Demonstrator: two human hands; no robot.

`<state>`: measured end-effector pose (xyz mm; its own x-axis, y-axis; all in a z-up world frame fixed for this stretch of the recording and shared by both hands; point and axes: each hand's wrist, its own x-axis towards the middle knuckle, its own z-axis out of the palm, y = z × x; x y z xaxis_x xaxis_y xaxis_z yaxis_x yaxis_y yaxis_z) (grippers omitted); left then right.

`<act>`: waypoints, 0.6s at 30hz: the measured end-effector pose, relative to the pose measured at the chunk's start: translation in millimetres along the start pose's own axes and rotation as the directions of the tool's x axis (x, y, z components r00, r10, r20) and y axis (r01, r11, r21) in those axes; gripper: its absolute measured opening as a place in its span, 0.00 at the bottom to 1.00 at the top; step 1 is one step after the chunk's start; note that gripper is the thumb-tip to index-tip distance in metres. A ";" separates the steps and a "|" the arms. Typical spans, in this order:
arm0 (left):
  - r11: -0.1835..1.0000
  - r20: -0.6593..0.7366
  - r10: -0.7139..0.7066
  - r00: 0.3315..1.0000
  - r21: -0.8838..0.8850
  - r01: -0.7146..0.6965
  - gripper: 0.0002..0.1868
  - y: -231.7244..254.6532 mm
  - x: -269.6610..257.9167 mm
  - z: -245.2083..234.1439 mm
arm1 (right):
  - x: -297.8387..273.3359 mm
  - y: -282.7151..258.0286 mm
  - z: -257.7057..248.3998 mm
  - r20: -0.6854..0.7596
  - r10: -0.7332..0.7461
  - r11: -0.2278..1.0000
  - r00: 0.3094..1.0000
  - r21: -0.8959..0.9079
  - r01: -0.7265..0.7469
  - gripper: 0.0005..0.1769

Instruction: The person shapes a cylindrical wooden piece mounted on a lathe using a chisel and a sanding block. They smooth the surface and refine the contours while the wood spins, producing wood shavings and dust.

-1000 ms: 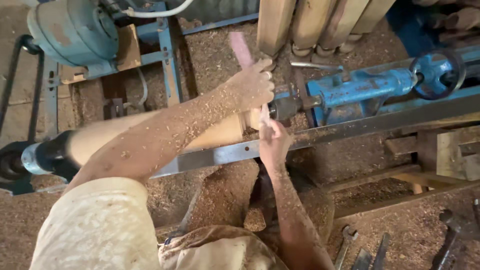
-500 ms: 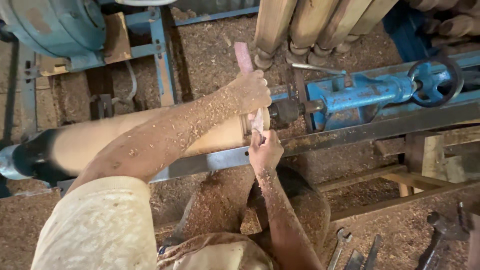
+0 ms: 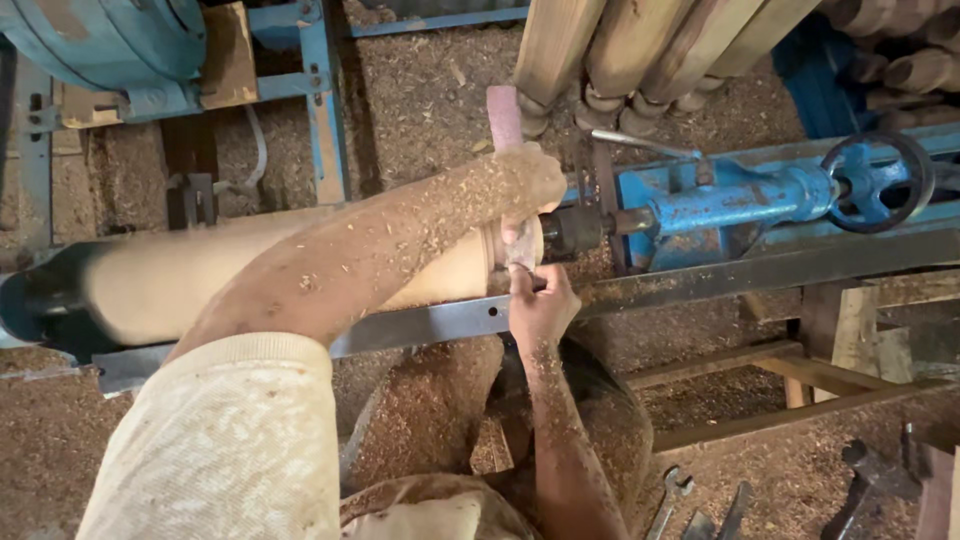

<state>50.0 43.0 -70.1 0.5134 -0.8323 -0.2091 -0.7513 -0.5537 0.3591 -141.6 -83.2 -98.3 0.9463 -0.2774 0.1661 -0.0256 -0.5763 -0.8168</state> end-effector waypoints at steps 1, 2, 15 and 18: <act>1.000 0.022 -0.001 1.000 -0.015 0.001 0.32 0.8 2.0 -1.1 | 0.5 0.4 0.0 0.010 0.019 1.000 1.000 0.008 -0.020 0.13; 1.000 0.040 -0.003 0.999 -0.024 0.004 0.31 2.0 2.0 -0.7 | -0.3 0.6 -1.0 0.022 0.041 0.999 0.999 0.014 -0.041 0.13; 0.998 0.075 -0.022 0.997 -0.051 0.026 0.23 5.8 17.3 0.0 | 11.0 8.9 -10.3 0.103 0.135 0.988 0.985 0.065 -0.143 0.13; 0.998 0.090 -0.025 0.996 -0.054 0.030 0.22 8.9 23.1 0.9 | 13.2 15.7 -12.7 0.113 0.128 0.987 0.985 0.080 -0.137 0.12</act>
<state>54.8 18.9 -72.5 0.4928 -0.8172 -0.2988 -0.7119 -0.5761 0.4016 -133.7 -105.7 -101.9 0.9656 -0.2600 -0.0032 -0.1292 -0.4691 -0.8736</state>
